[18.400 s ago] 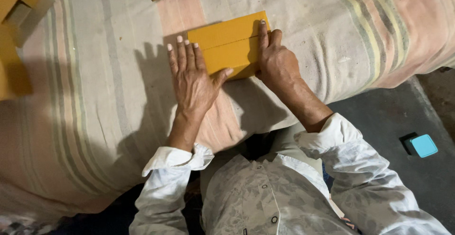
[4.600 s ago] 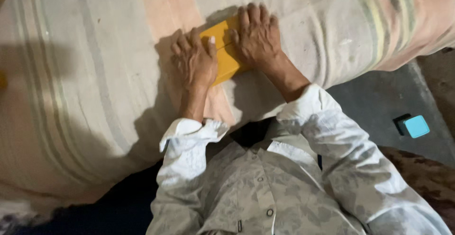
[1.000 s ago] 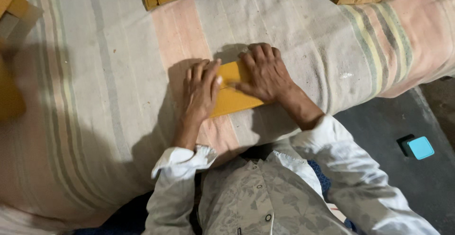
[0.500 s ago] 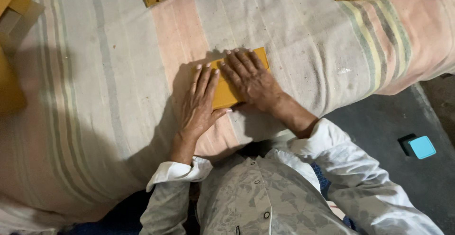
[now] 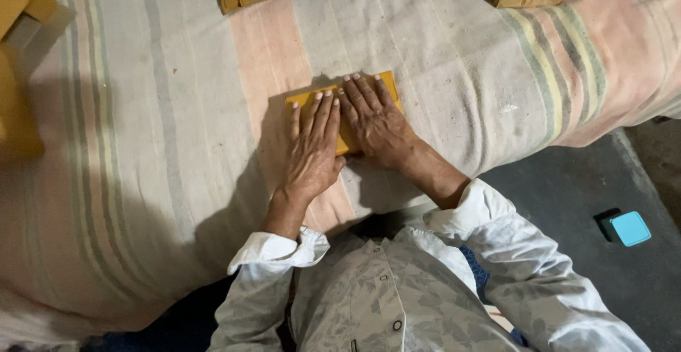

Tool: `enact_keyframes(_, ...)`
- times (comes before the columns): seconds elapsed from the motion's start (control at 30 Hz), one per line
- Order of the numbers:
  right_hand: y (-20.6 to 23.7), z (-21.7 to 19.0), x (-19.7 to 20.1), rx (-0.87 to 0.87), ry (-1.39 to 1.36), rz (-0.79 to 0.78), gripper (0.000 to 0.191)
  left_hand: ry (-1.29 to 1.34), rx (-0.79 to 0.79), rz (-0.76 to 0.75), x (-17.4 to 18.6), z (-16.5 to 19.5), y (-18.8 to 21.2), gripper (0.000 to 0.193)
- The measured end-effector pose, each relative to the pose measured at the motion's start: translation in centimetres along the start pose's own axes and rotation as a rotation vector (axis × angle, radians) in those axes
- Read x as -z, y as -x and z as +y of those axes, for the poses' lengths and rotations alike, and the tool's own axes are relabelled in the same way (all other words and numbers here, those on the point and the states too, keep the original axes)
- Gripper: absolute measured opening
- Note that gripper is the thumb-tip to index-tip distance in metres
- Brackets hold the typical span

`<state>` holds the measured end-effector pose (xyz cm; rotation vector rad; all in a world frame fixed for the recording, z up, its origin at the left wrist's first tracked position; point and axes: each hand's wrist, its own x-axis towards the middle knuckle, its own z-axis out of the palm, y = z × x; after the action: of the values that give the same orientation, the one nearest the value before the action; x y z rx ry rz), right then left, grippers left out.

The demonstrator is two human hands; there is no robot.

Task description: The person assembles small yellow cardboard boxes by hand on a striped cloth-covered surface. They fold and press the flaps to form the box shape, then place the completed boxes into a growing stack. The process is repeated multiple times throughout the clip.

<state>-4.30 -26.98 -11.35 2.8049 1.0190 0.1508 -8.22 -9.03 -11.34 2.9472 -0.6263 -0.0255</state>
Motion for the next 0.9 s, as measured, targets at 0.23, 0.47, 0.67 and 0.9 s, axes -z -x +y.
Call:
enact_keyframes(0.23,3.3,4.1,0.8,-0.057,-0.345,-0.007,0.117,-0.031,0.011,0.138,-0.8,-2.3,2.3,0.102)
enact_keyframes(0.47,2.6,0.8,-0.1,-0.234,-0.305,0.143,0.077,0.123,0.151,0.179,-1.6,-1.1,-0.9,0.069)
enact_keyframes(0.67,1.9,-0.3,-1.2,-0.308,-0.309,0.216,0.074,0.148,0.287,0.067,-0.6,0.2,-7.4,0.051)
enact_keyframes(0.9,1.9,-0.7,-0.8,-0.368,-0.376,0.186,0.072,0.205,0.244,0.065,-0.2,-0.7,-9.2,0.055)
